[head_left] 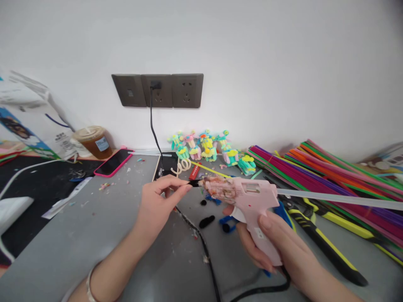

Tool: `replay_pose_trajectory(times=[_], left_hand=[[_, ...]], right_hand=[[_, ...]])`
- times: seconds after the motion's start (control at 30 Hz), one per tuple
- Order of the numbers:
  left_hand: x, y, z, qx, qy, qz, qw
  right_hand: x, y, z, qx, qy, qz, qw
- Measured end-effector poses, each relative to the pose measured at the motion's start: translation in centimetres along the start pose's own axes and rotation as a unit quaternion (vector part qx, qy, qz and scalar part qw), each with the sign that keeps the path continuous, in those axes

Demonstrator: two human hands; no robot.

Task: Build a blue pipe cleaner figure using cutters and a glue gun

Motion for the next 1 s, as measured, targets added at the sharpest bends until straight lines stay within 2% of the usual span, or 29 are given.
replay_pose_trajectory(times=[1.0], left_hand=[[-0.8, 0.0, 0.1, 0.007, 0.037, 0.038, 0.999]], right_hand=[[0.2, 0.0, -0.3, -0.01, -0.04, 0.015, 0.999]])
Point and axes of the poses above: each hand's wrist, its own y-axis towards the middle knuckle, its own z-axis out of the palm, x = y × z, the point moved 9 cm from there along y, towards the middle knuckle, and after that the axes turned 14 degrees about -y, right-handed, at the moved point
